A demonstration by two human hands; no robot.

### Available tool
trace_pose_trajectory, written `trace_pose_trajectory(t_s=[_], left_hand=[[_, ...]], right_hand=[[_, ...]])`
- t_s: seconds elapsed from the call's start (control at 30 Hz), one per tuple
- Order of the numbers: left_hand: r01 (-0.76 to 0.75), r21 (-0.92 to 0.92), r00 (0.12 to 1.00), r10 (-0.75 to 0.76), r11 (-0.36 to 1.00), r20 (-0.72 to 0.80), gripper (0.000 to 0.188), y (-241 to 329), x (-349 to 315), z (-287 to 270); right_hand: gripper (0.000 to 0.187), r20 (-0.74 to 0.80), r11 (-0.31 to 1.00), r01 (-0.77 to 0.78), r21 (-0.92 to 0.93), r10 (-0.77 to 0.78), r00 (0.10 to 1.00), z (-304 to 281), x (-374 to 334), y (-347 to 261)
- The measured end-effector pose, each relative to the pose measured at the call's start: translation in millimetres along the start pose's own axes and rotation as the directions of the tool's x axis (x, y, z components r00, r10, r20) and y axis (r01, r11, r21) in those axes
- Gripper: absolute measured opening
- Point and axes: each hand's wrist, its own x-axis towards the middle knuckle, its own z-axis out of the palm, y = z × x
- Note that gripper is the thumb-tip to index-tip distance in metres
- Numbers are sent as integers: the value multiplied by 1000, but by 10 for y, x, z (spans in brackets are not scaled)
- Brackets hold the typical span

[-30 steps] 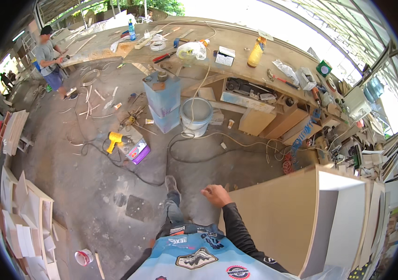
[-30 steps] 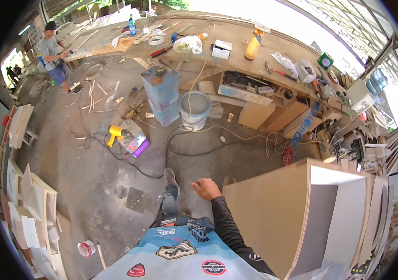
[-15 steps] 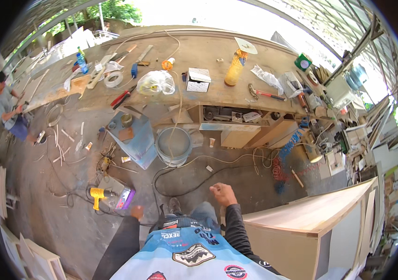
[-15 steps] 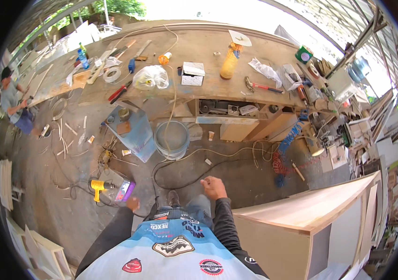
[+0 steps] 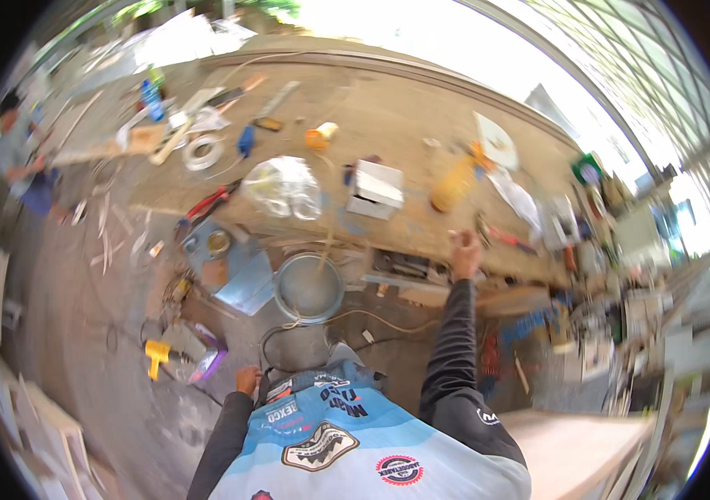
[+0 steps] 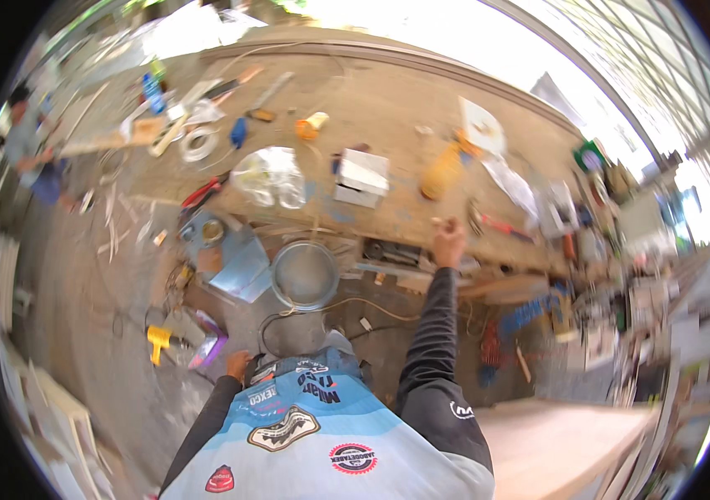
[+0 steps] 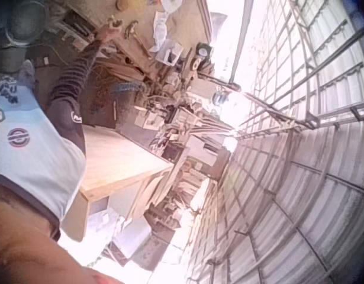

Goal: The person places white and textured laminate panels into a wooden cabinet frame to check the fit. By hand, the person then gathers a small brush and a container of adhesive, applying the liquid to the edges of the cabinet and panels before re-inserting them into the frame.

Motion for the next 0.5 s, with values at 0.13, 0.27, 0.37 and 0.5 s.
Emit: trace_pose_trajectory(t_s=[0.13, 0.27, 0.37, 0.5], left_hand=[[18, 849, 999, -50, 528, 10, 14, -456, -604, 230], [280, 730, 954, -97, 623, -283, 15, -511, -1158, 408], [460, -292, 651, -542, 838, -530, 15, -125, -1075, 842], [463, -334, 489, -551, 821, -677, 23, 210, -1146, 758]], right_hand=[[35, -208, 929, 227, -293, -293, 933, 175, 989, 643], [36, -447, 945, 272, 179, -168, 878, 284, 660, -165], [33, -352, 920, 319, 226, -228, 908, 456, 144, -558], [27, 30, 910, 352, 221, -367, 930, 757, -802, -490]])
